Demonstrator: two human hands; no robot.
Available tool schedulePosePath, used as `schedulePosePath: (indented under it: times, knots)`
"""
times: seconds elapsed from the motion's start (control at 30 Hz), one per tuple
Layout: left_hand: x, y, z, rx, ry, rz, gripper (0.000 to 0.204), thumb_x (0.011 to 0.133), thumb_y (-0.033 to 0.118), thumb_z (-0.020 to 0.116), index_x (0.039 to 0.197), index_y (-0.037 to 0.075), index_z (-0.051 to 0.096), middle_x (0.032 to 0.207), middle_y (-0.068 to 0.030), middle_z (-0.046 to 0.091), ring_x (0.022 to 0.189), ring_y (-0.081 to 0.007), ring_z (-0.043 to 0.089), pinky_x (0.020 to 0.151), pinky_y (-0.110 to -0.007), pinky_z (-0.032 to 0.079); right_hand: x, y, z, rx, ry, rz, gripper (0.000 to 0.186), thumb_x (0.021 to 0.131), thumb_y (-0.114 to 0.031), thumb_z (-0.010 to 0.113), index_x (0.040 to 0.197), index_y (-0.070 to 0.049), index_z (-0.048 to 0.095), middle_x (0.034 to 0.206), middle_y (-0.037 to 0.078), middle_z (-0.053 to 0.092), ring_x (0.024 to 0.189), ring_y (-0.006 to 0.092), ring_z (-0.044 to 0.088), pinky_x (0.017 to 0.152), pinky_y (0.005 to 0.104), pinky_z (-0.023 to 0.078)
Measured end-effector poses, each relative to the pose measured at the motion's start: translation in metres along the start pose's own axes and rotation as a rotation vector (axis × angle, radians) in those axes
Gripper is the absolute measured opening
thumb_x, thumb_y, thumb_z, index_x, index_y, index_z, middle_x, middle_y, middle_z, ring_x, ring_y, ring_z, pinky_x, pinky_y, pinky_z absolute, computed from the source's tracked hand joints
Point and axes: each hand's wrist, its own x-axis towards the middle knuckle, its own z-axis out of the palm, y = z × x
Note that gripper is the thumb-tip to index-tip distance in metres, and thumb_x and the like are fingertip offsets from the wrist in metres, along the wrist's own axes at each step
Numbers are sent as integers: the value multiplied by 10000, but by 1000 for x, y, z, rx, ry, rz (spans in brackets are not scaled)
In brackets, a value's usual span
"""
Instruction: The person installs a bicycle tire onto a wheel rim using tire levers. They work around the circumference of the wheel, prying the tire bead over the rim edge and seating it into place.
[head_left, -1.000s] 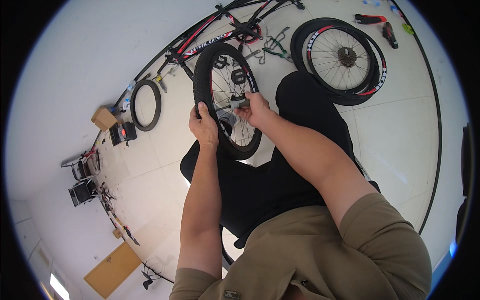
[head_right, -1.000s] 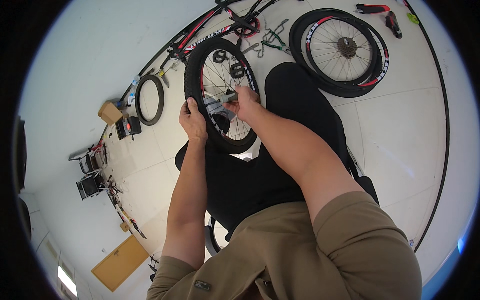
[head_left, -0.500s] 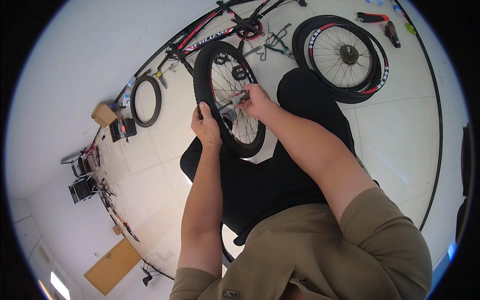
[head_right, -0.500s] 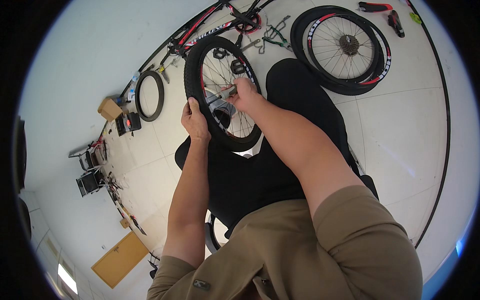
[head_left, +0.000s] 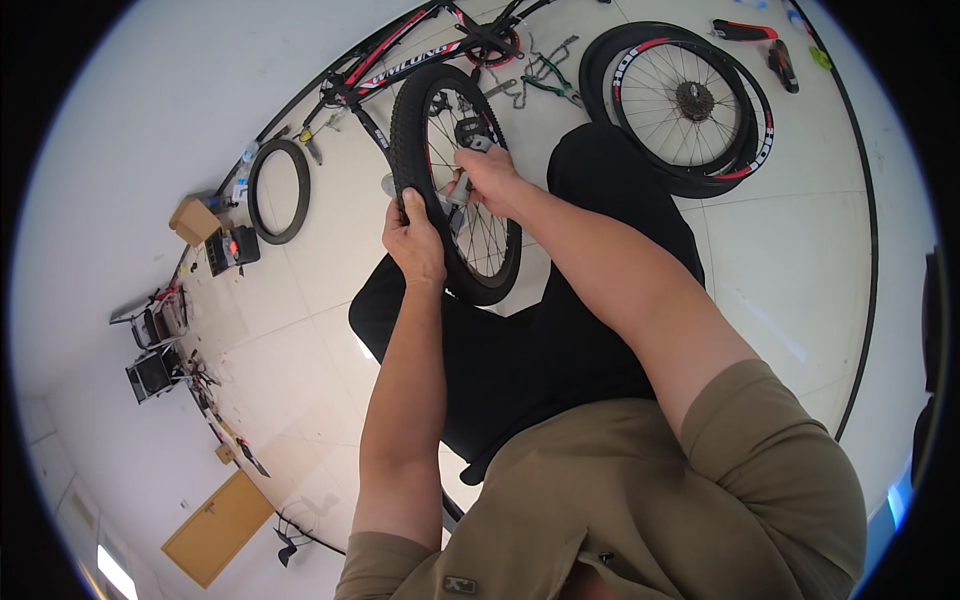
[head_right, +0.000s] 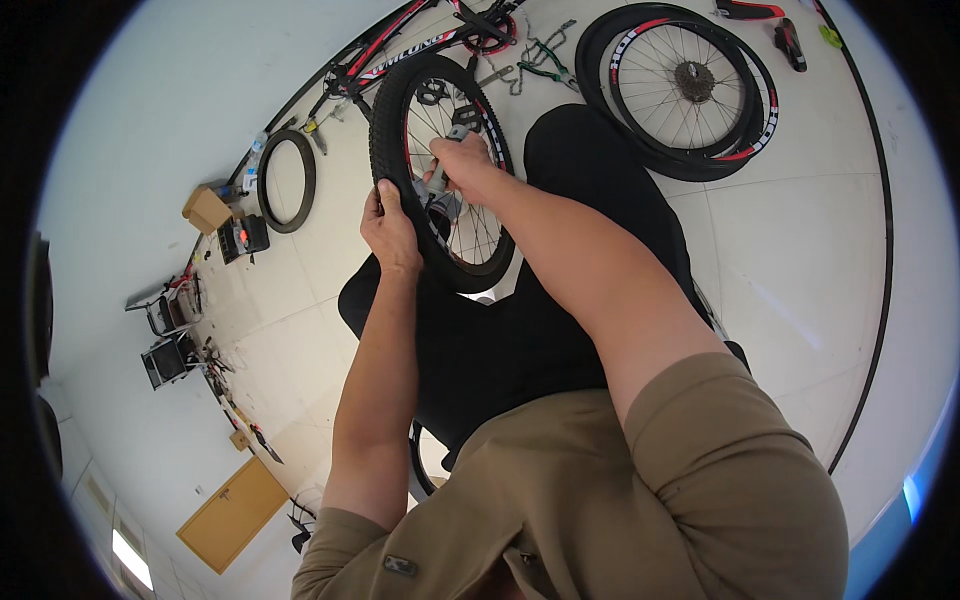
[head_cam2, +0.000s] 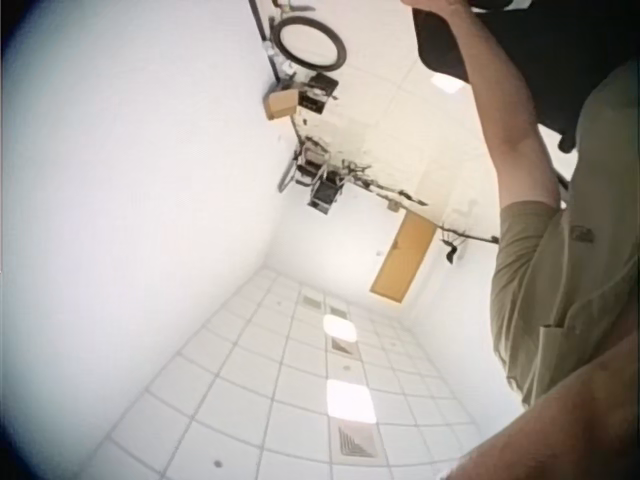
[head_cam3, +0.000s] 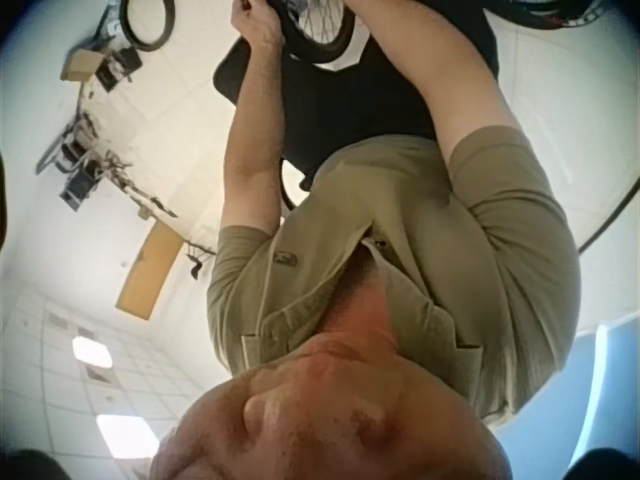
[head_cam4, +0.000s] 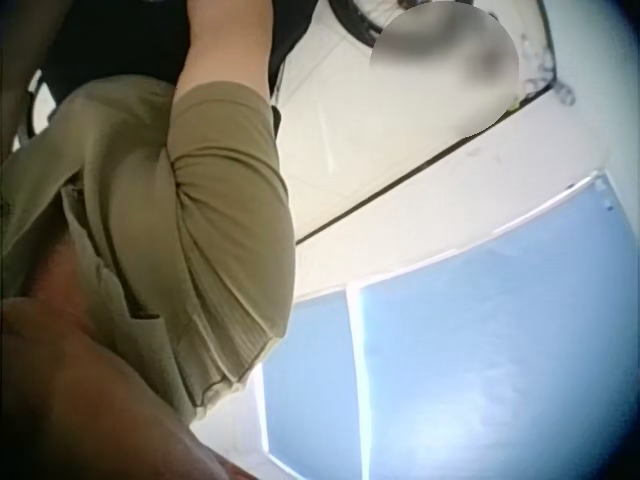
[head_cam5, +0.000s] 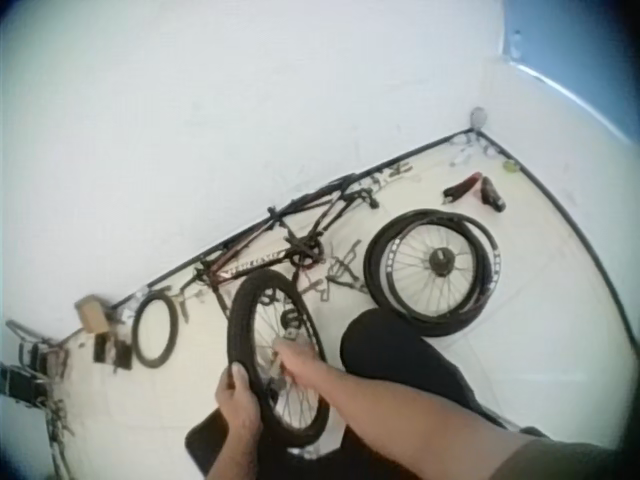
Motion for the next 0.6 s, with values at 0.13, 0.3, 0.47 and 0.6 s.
schedulePosePath:
  times: [0.13,0.3,0.47,0.6]
  knots:
    - [-5,0,0,-35,-1,3,424,1031,355,606,1114,-55,676,950,-54,686,824,-119,593,745,-270,500,-17,-11,10,-199,-39,-35,150,846,-81,616,947,-8,531,772,112,597,590,237,651,507,369,543]
    - [-5,4,3,-52,-1,-11,394,1033,338,603,1094,-43,683,917,-50,687,775,-109,591,704,-260,499,-25,-19,12,-335,-70,-106,243,838,-112,648,1005,13,523,776,129,634,605,227,662,522,377,546]
    - [-2,5,4,-108,17,-65,373,1029,323,605,1063,-39,689,873,-41,684,758,-102,589,690,-264,495,-31,-8,9,-445,-93,-278,310,821,-134,668,1028,45,523,823,153,667,628,232,683,556,384,559]
    - [0,2,11,-109,25,-33,377,1027,322,609,1063,-45,687,867,-43,681,744,-103,591,672,-265,498,-23,-4,2,-491,-66,-294,329,813,-125,667,1044,62,526,829,161,671,638,236,693,573,390,563]
